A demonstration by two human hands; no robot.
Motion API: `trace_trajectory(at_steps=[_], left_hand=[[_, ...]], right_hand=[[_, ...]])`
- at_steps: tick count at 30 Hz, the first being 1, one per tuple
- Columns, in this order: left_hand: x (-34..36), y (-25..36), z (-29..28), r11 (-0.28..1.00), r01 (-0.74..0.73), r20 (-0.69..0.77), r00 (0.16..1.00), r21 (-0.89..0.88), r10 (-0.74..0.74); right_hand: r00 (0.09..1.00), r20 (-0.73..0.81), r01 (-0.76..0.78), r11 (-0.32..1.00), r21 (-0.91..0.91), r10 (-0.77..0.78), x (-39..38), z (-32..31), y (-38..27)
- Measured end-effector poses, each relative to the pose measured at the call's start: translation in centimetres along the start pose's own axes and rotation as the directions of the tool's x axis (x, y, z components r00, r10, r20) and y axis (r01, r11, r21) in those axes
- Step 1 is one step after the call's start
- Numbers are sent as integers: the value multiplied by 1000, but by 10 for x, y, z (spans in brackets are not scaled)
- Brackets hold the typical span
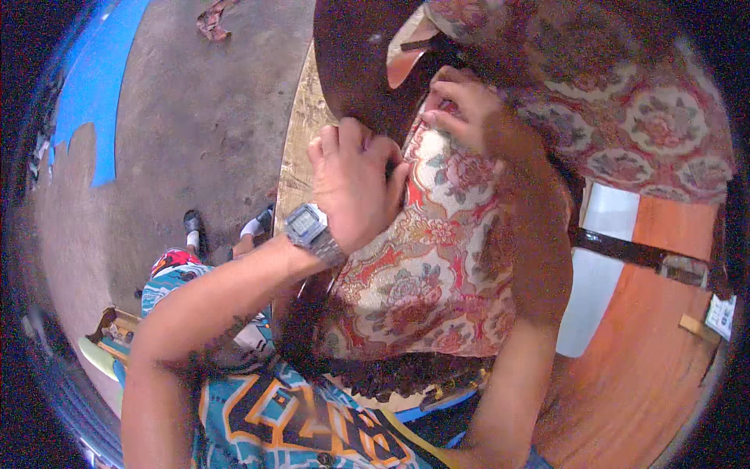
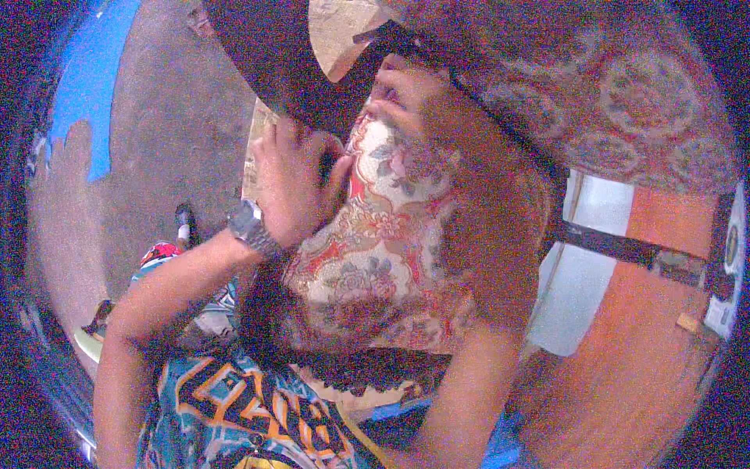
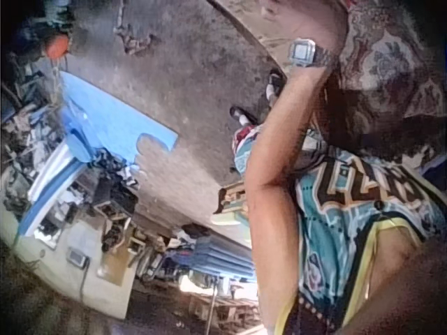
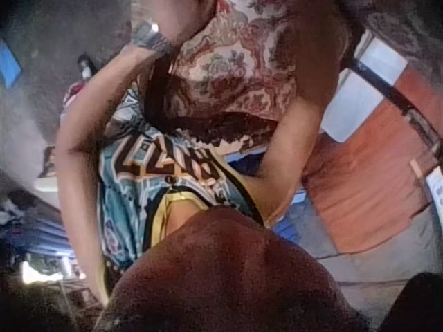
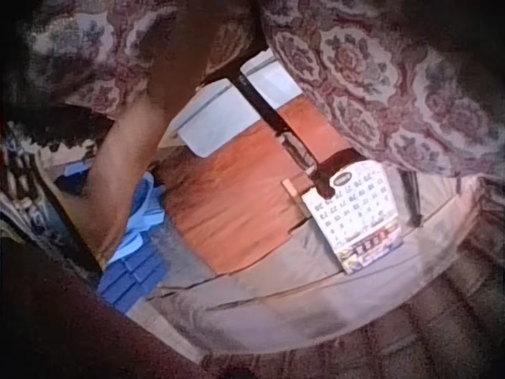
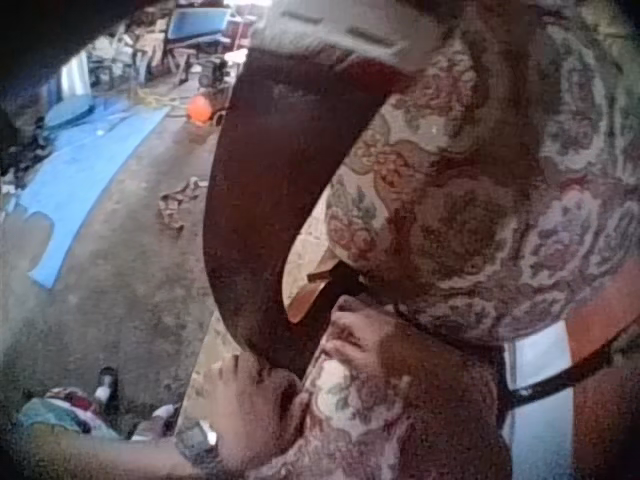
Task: Sewing the trim and fabric onto an ornate wooden chair as part of a reupholstery project.
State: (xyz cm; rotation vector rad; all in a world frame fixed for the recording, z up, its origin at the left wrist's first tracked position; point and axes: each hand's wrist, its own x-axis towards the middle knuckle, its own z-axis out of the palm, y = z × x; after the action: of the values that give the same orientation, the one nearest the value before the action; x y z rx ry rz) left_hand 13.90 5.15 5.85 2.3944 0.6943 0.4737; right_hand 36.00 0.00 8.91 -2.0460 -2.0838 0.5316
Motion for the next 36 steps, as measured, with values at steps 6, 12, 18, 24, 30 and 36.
trace_trajectory(at_steps=[6, 12, 18, 24, 30, 36], left_hand=[[-17, -14, -22, 941, -335, 200, 927, 52, 319], [-20, -5, -23, 849, -507, 458, 796, 149, 395], [-18, -40, -47, 822, -553, 395, 731, -136, 557], [54, -149, -86, 655, 227, 226, 970, -720, -88], [197, -163, -33, 549, 81, 370, 818, -832, 441], [236, -28, 4, -231, -669, -13, -314, -706, 949]], right_hand=[[981, -36, -191, 982, -12, 190, -8, 1, -19], [930, -36, -367, 928, -60, 366, -8, 4, -30], [854, -231, -486, 874, -30, 467, -14, 20, -42], [792, -242, -544, 827, 140, 561, -16, 24, -44], [751, -235, -574, 786, 228, 617, -16, 17, -59], [703, -172, -685, 722, 101, 691, -14, 28, -63]])
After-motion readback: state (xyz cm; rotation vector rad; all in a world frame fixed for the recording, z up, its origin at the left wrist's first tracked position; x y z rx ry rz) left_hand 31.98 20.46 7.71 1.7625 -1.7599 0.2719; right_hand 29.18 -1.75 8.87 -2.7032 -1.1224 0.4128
